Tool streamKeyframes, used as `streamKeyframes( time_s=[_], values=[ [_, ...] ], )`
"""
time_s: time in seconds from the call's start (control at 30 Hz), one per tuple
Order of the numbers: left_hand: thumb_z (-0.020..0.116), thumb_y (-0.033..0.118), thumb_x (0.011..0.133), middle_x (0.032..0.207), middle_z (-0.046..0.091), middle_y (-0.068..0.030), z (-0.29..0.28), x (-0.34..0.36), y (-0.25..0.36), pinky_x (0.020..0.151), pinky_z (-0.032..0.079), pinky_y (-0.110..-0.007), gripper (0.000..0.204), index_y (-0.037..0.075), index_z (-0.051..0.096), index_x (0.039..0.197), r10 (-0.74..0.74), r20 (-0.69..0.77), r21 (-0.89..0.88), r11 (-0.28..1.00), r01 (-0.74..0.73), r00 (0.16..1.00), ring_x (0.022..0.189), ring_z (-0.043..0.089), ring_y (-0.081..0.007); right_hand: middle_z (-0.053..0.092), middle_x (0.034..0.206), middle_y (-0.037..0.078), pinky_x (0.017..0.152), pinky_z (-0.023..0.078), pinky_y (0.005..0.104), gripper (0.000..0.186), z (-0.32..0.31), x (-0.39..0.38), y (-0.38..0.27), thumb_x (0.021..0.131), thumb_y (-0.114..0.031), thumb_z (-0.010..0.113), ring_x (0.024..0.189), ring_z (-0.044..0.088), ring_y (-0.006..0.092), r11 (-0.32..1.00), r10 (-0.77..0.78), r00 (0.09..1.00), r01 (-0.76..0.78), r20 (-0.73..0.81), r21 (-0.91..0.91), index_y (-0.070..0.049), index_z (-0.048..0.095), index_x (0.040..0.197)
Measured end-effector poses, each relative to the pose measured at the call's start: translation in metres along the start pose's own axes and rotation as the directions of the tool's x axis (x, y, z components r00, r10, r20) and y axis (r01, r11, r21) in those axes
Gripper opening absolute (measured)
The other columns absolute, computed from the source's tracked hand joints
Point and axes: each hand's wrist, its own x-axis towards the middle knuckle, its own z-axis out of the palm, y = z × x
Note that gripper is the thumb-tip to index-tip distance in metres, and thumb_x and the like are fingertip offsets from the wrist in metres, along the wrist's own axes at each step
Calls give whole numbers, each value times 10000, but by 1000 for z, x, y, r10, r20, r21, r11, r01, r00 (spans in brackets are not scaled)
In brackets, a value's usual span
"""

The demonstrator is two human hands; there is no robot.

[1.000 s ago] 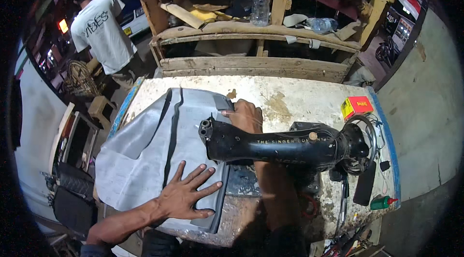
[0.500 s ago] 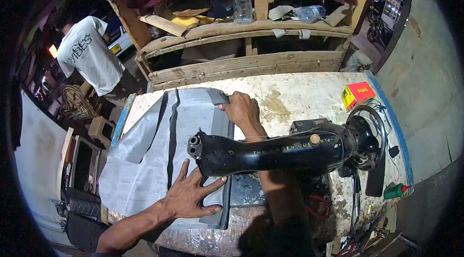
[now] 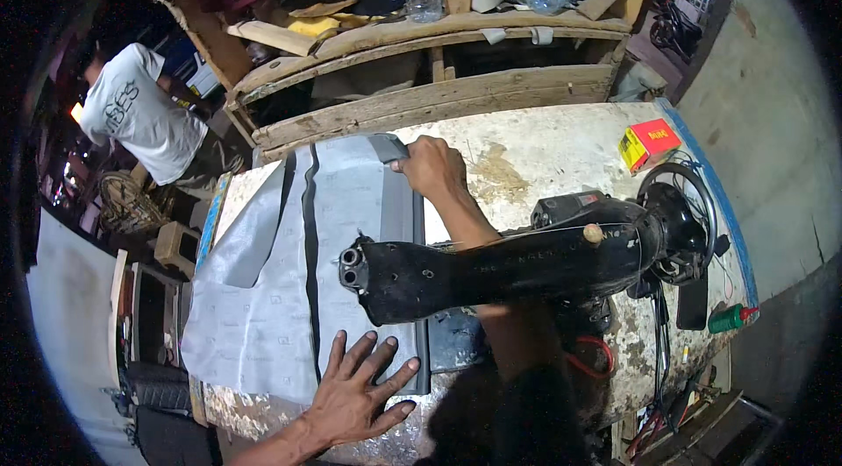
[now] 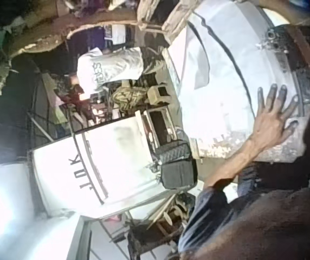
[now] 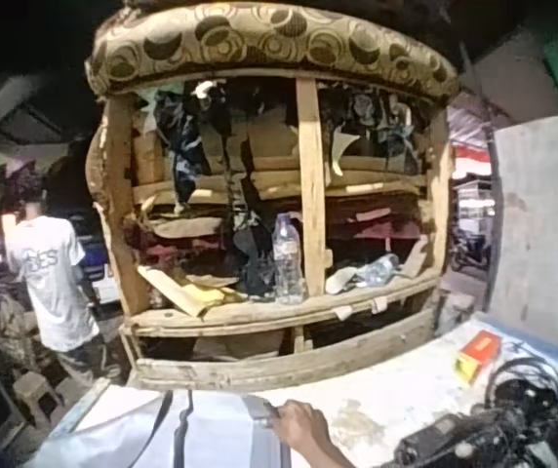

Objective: The person cuts fabric using scissors, folds and aligns the material by hand, and stitches it along the edge using a sewing machine.

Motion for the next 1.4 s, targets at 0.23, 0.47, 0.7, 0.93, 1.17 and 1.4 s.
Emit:
streamKeyframes(
  time_s=[0.23, 0.47, 0.7, 0.93, 1.17, 1.4],
  values=[
    [527, 597, 952, 1523, 403, -192, -6, 11, -7, 1111, 141, -758, 661, 265, 452, 1519, -9, 16, -20, 1000, 9, 1000, 1420, 322, -453, 730, 999, 212, 842, 559, 479, 360, -3, 16, -3, 822, -394, 792, 971, 708, 392, 999, 41, 999, -41, 21, 15, -63, 781, 962],
    [540, 642, 924, 1463, 427, -251, -7, 28, -22, 1114, 128, -756, 700, 256, 476, 1504, 3, 17, -30, 1000, -3, 1000, 1423, 317, -456, 718, 980, 230, 839, 553, 460, 464, 5, 37, -1, 761, -439, 837, 984, 697, 384, 997, 82, 995, -82, -50, 3, -12, 746, 917],
    [562, 642, 911, 1348, 433, -243, -5, 43, -26, 1104, 146, -765, 661, 209, 583, 1409, 26, -54, -47, 999, -28, 998, 1378, 303, -428, 714, 1027, 240, 866, 553, 476, 523, 3, 55, 11, 759, -473, 835, 1036, 682, 384, 995, 101, 995, -100, -21, 18, -13, 739, 986],
    [567, 634, 917, 1418, 495, -231, -8, 35, -26, 1120, 122, -758, 638, 191, 633, 1371, 13, -66, -74, 997, -18, 998, 1472, 252, -436, 714, 1075, 215, 874, 550, 465, 506, 0, 63, 2, 750, -462, 845, 1044, 683, 377, 996, 84, 996, -83, -32, 24, -33, 740, 997],
    [549, 665, 913, 1394, 512, -205, -4, 43, -39, 1132, 81, -752, 625, 163, 721, 1243, 22, -28, -111, 994, -25, 999, 1448, 281, -440, 727, 1002, 223, 867, 549, 472, 445, 12, 80, 6, 753, -428, 851, 987, 697, 378, 995, 96, 991, -95, -91, 22, -36, 770, 946],
    [532, 677, 918, 1453, 470, -196, -8, 48, -45, 1128, 80, -758, 641, 157, 714, 1244, 23, 2, -132, 991, -22, 1000, 1451, 278, -452, 731, 1025, 197, 848, 549, 477, 429, 10, 92, 2, 740, -432, 855, 1003, 694, 372, 992, 114, 993, -113, -26, 47, -43, 768, 897]
  ],
)
